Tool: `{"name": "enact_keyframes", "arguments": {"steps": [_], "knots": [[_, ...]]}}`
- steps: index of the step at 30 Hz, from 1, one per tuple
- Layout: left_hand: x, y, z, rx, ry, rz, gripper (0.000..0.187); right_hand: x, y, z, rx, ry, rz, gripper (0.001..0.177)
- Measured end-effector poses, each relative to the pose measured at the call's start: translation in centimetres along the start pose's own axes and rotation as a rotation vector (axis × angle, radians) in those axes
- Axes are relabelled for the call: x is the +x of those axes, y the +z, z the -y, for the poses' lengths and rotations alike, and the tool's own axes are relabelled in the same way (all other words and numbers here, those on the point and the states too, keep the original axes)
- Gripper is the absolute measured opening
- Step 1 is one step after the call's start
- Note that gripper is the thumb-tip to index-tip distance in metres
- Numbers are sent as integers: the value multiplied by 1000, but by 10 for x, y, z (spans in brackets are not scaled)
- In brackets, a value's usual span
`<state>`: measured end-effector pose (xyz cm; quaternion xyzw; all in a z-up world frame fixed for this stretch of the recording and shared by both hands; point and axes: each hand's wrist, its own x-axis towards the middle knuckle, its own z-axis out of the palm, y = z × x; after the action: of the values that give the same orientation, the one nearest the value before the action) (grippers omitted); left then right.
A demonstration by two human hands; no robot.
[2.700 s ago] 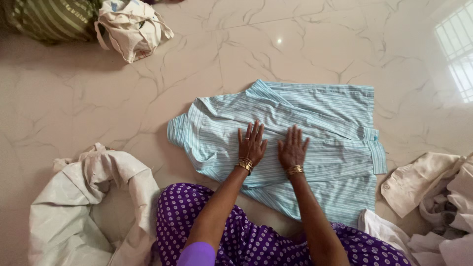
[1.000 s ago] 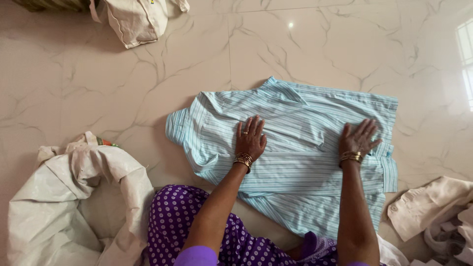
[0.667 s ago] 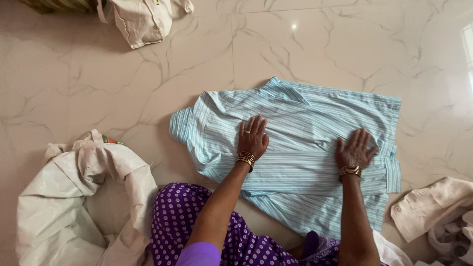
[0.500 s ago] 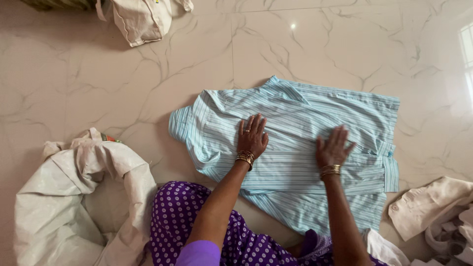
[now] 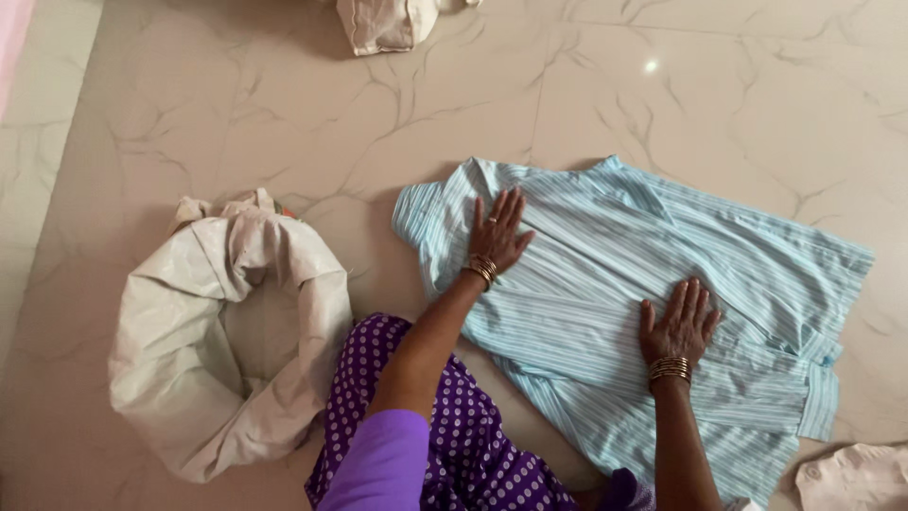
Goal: The person folds a light blue striped shirt by laying it flat, folding in the sides and sleeves, and then folding it into a rectangle before placing it into a white storage bag.
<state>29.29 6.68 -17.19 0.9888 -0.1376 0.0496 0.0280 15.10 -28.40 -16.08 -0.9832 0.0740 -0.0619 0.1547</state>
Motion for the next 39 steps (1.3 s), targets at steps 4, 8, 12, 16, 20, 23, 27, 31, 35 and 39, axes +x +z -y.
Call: {"name": "enact_keyframes", "arguments": {"steps": [4,8,12,16,20,23,27,31,35,39], "knots": [[14,-18,75,52,-69,79,74,-1,-3,2,14,9,13,85],[-13,-37,88,129,-166,78,72,1,-5,3,19,24,34,86],[-51,-38,91,64,230,241,78,1,-3,1,11,24,35,88],[-44,-36,136,150,208,102,68,1,0,0,15,18,24,85],[-36,-45,131,114,139,134,61,-1,-1,-1,1,1,-1,84],[-51,-43,66,22,31,156,64,-2,-2,2,23,1,-20,82],[-115,-30,-34,-258,410,171,76,0,-6,5,14,4,-26,79],[-80,-24,6,-91,263,247,73,-5,-7,5,38,-5,-26,79],[-55,-60,44,83,-236,201,73,1,-11,5,29,8,-28,79],[-67,-92,28,-1893,-114,-98,78,0,-6,4,19,10,-1,80]]}}
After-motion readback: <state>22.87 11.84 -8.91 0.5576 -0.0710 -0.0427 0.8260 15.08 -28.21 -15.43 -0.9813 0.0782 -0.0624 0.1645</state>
